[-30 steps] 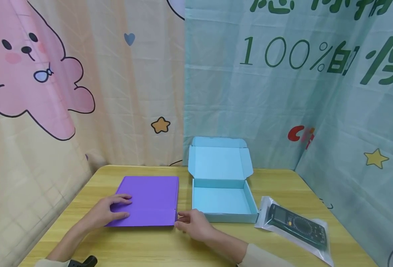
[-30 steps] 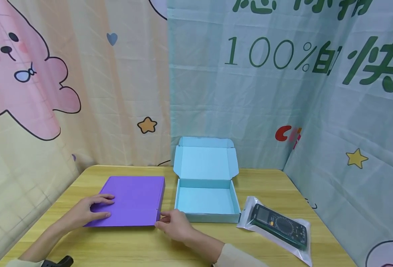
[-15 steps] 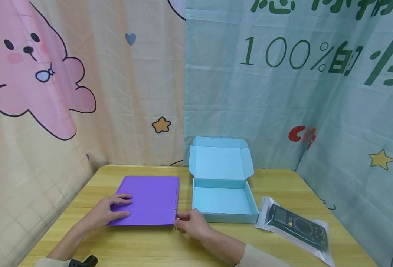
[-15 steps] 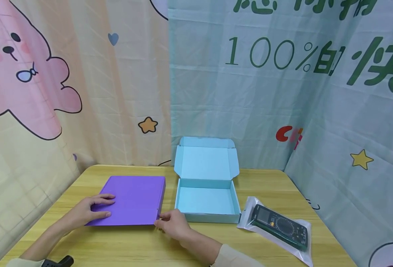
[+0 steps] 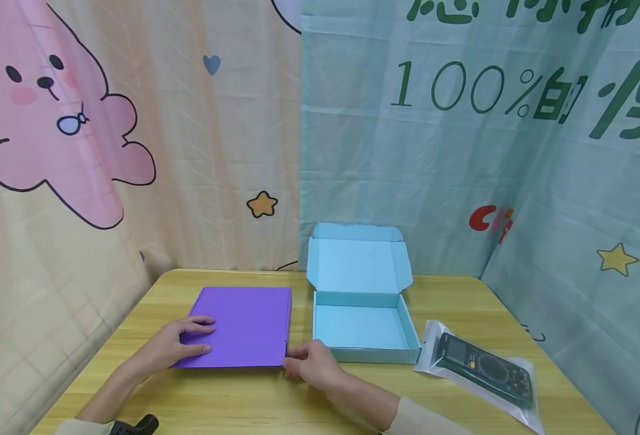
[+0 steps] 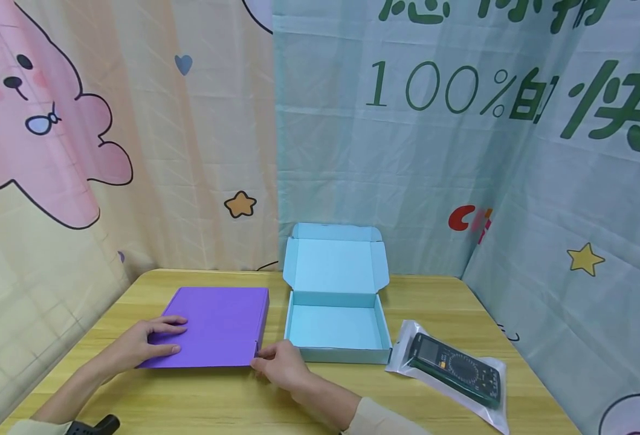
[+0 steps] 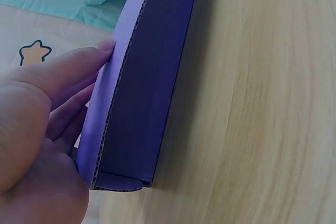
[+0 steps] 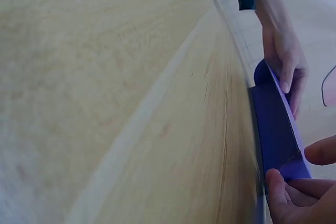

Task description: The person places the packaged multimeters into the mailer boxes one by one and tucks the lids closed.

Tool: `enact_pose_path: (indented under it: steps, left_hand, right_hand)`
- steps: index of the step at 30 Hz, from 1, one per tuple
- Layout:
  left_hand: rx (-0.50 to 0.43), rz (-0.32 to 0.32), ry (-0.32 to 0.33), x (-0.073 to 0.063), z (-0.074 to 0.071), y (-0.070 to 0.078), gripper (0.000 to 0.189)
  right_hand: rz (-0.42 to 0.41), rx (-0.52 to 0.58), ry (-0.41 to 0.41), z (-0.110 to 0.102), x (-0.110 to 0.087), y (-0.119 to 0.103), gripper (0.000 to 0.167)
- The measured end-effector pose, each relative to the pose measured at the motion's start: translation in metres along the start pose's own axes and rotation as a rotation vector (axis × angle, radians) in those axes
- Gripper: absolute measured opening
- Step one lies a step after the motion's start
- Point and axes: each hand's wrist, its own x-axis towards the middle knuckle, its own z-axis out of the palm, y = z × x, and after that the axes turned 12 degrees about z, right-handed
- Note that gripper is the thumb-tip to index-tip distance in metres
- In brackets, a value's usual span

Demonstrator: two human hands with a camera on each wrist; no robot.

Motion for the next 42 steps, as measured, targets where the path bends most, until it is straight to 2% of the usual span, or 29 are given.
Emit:
enact_pose_path:
  steps: [5,7,9,12,15,17,21,25,31,38,42]
  left_hand:
    - [-0.021,0.011,-0.001,0.000,0.001,0.000,0.043]
    - [-0.026,0.018,-0.002,0.000,0.001,0.000,0.043]
    - [-0.024,0.027,-0.004,-0.001,0.000,-0.001,0.043]
    - [0.014,0.056,-0.024,-0.003,-0.004,-0.002,0.042]
    - [0.083,0.092,-0.054,-0.005,-0.011,-0.002,0.042]
    - [0.112,0.108,-0.083,-0.007,-0.016,-0.003,0.045]
    - [0.085,0.116,-0.142,-0.011,-0.022,-0.006,0.052]
    - [0.019,0.128,-0.165,-0.014,-0.025,-0.011,0.054]
    - [-0.017,0.136,-0.149,-0.017,-0.025,-0.014,0.055]
    - [0.045,0.056,-0.085,-0.016,-0.017,-0.012,0.054]
    - [0.094,0.047,-0.029,-0.016,-0.012,-0.010,0.051]
  right_hand:
    - [-0.043,-0.090,0.007,0.001,0.001,-0.001,0.029]
    - [-0.103,-0.155,0.004,-0.001,0.002,-0.004,0.029]
    - [-0.208,-0.279,0.015,-0.004,0.004,-0.009,0.027]
    - [-0.440,-0.527,0.070,-0.013,0.009,-0.021,0.026]
    - [-0.619,-0.766,0.083,-0.022,0.020,-0.035,0.036]
    - [-0.664,-0.895,0.032,-0.027,0.029,-0.041,0.047]
    - [-0.661,-1.092,-0.083,-0.033,0.048,-0.046,0.071]
    - [-0.622,-1.128,-0.148,-0.033,0.059,-0.044,0.081]
    - [-0.617,-1.066,-0.153,-0.034,0.064,-0.039,0.080]
    - [-0.643,-1.033,-0.123,-0.033,0.066,-0.034,0.074]
    - [-0.665,-1.013,-0.105,-0.032,0.067,-0.030,0.070]
